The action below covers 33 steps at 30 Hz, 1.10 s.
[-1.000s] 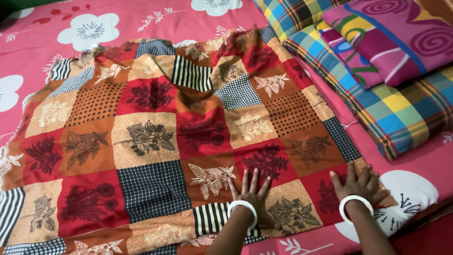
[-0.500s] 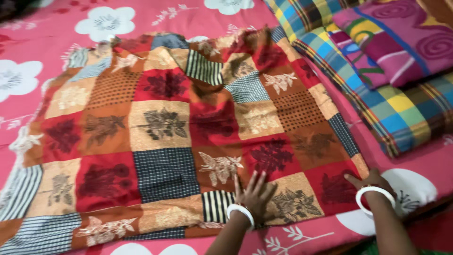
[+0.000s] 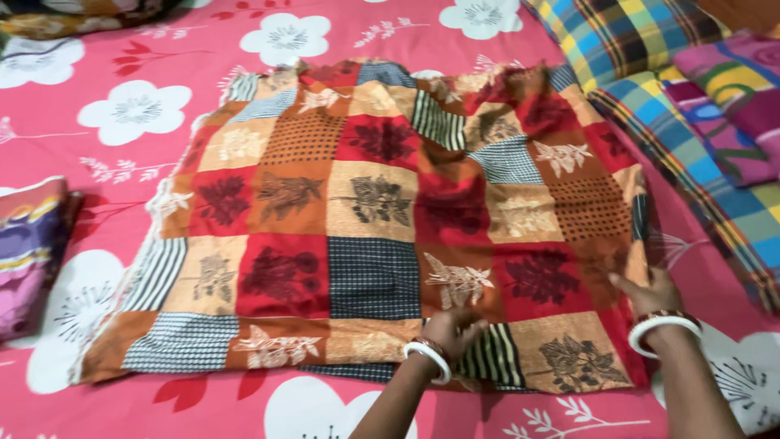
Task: The person folds a multicolored patchwork blanket on a bed, smoothing and aligning edges, then stacks it with other folded bedding. The person then unfolds and refolds a blue patterned blanket on the same bed.
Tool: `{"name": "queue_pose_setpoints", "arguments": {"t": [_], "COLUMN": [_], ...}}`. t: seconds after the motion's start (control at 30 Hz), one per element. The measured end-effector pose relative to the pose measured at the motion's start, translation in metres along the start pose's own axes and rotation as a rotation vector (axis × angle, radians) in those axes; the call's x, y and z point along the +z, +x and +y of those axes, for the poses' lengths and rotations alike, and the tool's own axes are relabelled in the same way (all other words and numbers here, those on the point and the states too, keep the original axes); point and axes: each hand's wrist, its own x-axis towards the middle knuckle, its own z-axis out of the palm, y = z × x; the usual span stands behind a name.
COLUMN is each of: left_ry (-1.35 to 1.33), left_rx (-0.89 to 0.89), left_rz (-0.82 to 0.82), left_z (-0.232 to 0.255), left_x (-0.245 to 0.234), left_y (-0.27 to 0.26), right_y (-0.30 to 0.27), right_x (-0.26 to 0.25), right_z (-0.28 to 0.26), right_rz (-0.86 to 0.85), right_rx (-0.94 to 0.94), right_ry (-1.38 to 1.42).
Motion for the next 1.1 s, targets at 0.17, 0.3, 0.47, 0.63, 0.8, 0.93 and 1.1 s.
{"name": "queue_pose_setpoints", "arguments": {"t": [0.17, 0.3, 0.47, 0.63, 0.8, 0.93, 1.1], "left_ry": [-0.446, -1.064, -1.411, -0.885, -0.810, -0.834, -0.882], "left_rx": [-0.390, -0.539, -0.506, -0.536, -0.467, -0.429, -0.580], "left_rz": [0.274, 0.240, 0.150, 0.256, 0.319, 0.272, 0.115], "left_z": [-0.016, -0.023, -0.044, -0.112, -0.153, -0.128, -0.059], "left_x": [-0.066, -0.123, -0.147, -0.121, -0.091, -0.116, -0.170], "left_y": [0.007, -0.006, -0.026, -0.015, 0.002, 0.001, -0.033], "right_y": [-0.047, -0.139, -0.223, -0.230, -0.231, -0.234, -0.235], "right_x": [0.104, 0.200, 0.258, 0.267, 0.274, 0.274, 0.278], "right_z": [-0.138, -0.220, -0.226, -0.195, -0.182, -0.181, -0.192], "right_rz": [-0.086, -0.090, -0.995, -0.930, -0.800, -0.733, -0.654], "right_rx": [-0.208, -0.991, -0.269, -0.337, -0.432, -0.294, -0.271], "right_ry": [0.266, -0.084, -0.336, -0.383, -0.384, -0.270, -0.285]}}
